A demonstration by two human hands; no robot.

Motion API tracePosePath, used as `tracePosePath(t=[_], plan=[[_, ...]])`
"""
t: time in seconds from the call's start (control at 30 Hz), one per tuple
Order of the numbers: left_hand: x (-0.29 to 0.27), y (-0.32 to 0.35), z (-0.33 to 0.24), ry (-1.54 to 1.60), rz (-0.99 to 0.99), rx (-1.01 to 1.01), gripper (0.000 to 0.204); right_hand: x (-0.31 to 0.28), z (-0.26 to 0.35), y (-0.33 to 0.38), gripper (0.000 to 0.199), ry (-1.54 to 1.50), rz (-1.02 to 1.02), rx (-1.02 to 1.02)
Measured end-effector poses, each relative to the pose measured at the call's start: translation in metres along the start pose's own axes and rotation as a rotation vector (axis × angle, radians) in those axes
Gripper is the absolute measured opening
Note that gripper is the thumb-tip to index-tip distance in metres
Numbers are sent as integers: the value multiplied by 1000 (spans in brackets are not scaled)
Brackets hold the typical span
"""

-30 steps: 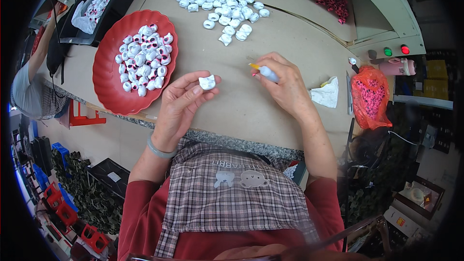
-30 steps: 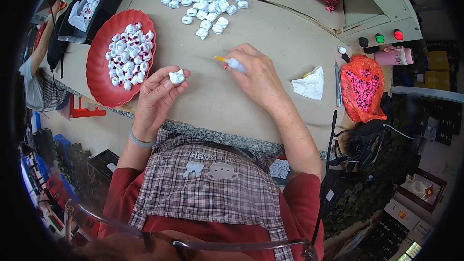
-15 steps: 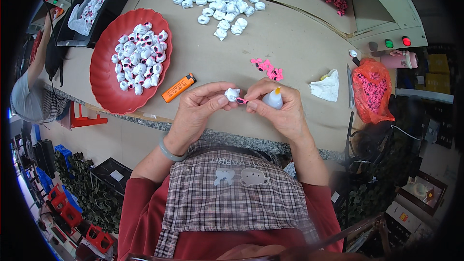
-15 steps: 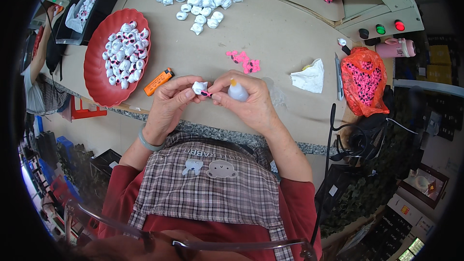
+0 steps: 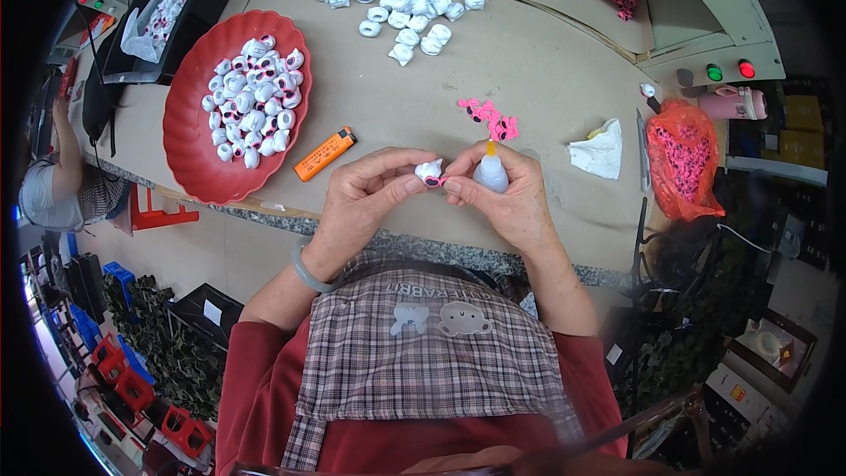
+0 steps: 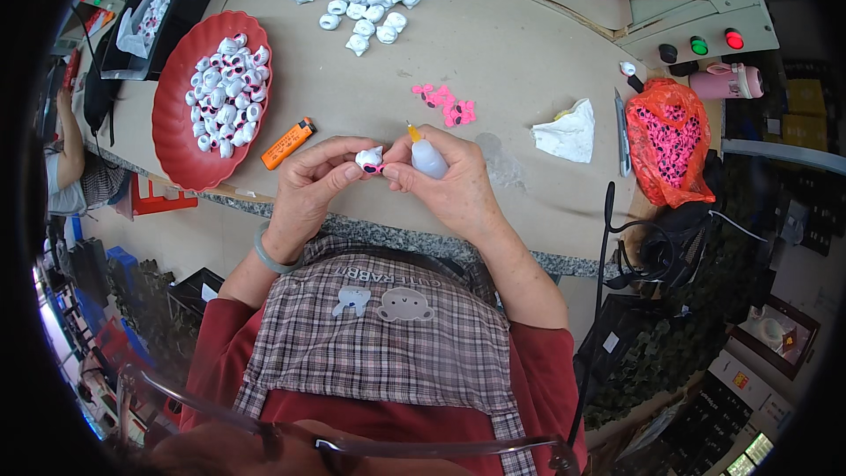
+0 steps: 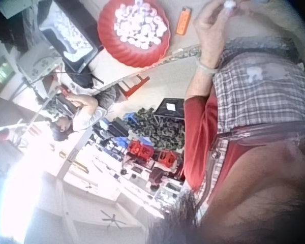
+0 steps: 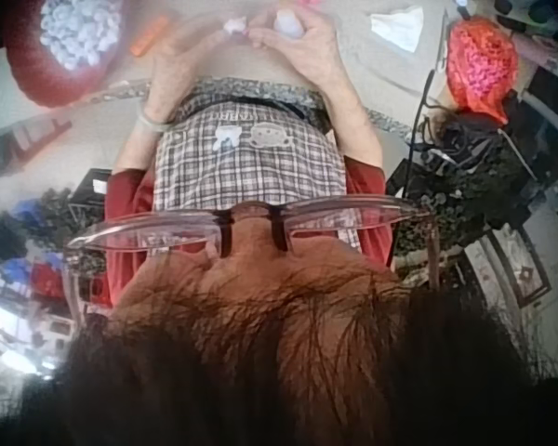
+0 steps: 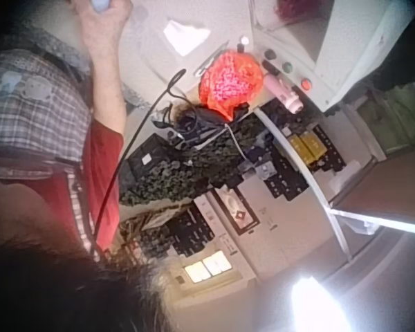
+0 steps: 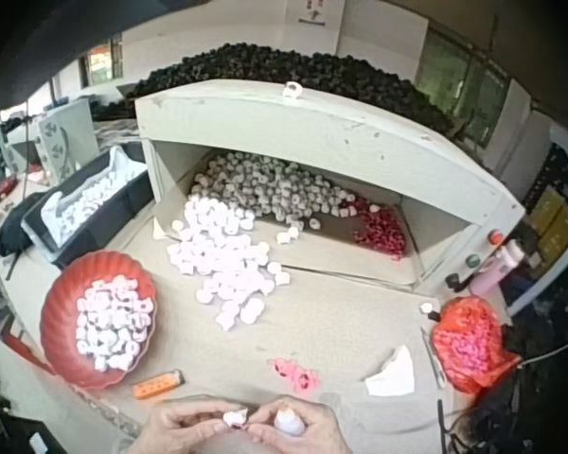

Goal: The person assembles figurine heads by picking up white pieces and pink accessories, applying glue with a squeeze bottle, attaching the accessories to each head by hand, and placing the completed heads into a tray.

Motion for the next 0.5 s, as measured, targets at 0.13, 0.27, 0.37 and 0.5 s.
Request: tracePosePath(t=[0.13,0.27,0.37,0.5], plan=[[1,0,-1,-59,20,43,25,0,-2,1,9,10,-3,15],[3,0,-5,-105,17,123,26,2,2,4,12,267,-101,-160],[5,1,-4,-78,4,148,28,3,4,7,16,414,-193,-266],[5,2,1,-53,-2,111,27,3,0,10,19,392,-264,-219]])
Point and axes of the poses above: each hand's wrist, its own y-axis away from the middle knuckle, its own x-axis out of the palm, z = x × y, the point moved 6 cm from there along -y, towards the middle knuckle, and after that the axes turned 2 degrees about -y, right-handed, at the moved point
